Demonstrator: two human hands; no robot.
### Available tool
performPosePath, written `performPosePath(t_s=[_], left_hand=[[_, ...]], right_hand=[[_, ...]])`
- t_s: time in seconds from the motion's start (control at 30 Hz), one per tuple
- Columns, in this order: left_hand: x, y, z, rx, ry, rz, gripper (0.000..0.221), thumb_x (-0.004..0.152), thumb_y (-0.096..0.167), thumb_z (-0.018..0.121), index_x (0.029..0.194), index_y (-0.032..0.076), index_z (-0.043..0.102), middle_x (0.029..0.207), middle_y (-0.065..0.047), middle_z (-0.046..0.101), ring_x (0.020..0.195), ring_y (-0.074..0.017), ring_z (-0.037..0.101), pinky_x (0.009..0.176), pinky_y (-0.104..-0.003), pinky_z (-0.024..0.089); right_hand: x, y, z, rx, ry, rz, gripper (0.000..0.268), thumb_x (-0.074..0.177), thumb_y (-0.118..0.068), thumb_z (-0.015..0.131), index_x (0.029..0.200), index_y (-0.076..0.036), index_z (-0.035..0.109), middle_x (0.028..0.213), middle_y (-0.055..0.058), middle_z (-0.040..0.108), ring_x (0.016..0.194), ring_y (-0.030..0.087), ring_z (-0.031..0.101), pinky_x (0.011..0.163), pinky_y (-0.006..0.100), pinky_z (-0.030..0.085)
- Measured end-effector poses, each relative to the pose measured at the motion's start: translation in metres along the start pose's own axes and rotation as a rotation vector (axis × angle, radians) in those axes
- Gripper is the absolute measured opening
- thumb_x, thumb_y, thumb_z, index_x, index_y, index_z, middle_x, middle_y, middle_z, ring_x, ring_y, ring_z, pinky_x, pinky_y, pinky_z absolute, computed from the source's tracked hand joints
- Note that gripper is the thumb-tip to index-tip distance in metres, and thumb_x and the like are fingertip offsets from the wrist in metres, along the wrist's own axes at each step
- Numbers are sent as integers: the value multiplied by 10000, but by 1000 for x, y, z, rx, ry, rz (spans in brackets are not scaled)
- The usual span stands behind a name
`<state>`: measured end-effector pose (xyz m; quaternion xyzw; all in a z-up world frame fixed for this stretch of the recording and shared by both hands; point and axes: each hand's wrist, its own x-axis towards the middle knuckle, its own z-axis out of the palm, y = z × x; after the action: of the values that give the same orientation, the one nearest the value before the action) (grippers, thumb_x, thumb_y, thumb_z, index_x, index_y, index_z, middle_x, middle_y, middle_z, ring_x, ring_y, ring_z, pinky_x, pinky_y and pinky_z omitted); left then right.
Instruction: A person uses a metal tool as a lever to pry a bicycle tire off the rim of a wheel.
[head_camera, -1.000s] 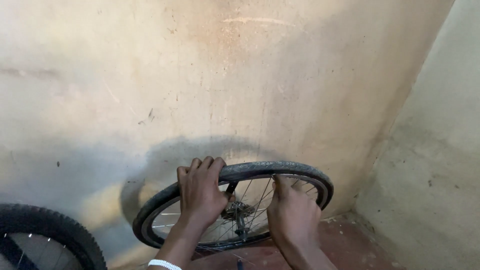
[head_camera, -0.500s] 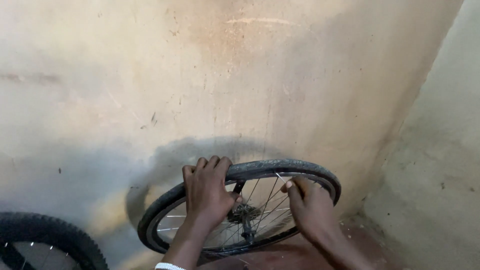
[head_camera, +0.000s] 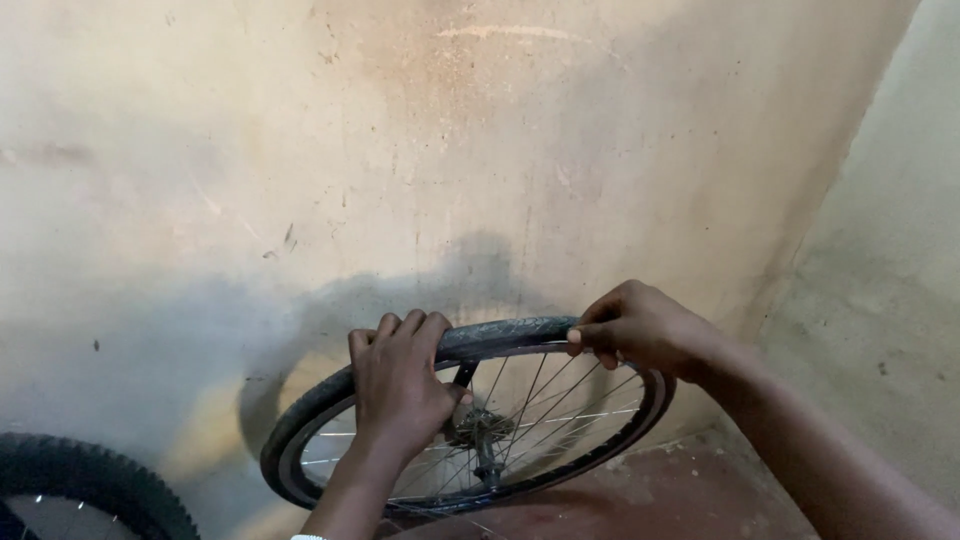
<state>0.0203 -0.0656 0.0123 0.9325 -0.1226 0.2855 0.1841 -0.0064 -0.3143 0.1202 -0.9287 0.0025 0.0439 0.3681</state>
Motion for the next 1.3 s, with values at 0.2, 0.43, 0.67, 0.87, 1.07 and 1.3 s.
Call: performPosePath(t_s=[0.2,0.43,0.67,0.87,1.07,1.3], left_hand=[[-4,5,-14,-35,16,95,578,654,453,982,1034,222,613,911,-2,595,923,-270,577,853,-465,363],[-1,5,-13,-51,56,64,432,796,424,913,1007,197,612,881,-16,580,892,-278,579,813,-451,381],[-1,8,-14,-42,-14,54,663,571,369,1037,1037,184,602,941,-14,621,954,-292,593,836,-454,393],[5,8,-12,-49,-60,64,666,585,399,1031,1033,198,581,958,-8,609,974,-280,576,860,-452,384],[6,3,-10,-79,-76,70,692,579,409,1037,1054,162,598,958,-52,637,974,-309,590,858,-470,379],[3,-2,-20,-100,-32,39,555,682,282,997,1083,118,651,871,-76,650,913,-301,596,814,-451,360]], right_hand=[[23,-23,-24,-56,-220,116,183,862,-34,693,879,49,855,554,153,539,405,151,379,391,246,274],[40,-49,-29,-133,-372,83,122,821,38,704,852,69,818,537,140,475,397,141,320,426,259,225],[46,-55,-25,-209,-401,125,175,836,62,696,983,74,789,562,140,509,434,141,325,446,250,231],[49,-36,-7,-467,-206,39,177,747,-46,783,909,-72,850,606,122,629,467,191,509,470,282,377],[27,-22,12,-369,-89,73,181,817,-93,712,938,-67,845,747,145,662,668,242,559,567,316,439],[-2,6,76,-311,381,-96,272,945,-236,603,1096,-179,822,867,147,800,864,408,769,635,444,615]])
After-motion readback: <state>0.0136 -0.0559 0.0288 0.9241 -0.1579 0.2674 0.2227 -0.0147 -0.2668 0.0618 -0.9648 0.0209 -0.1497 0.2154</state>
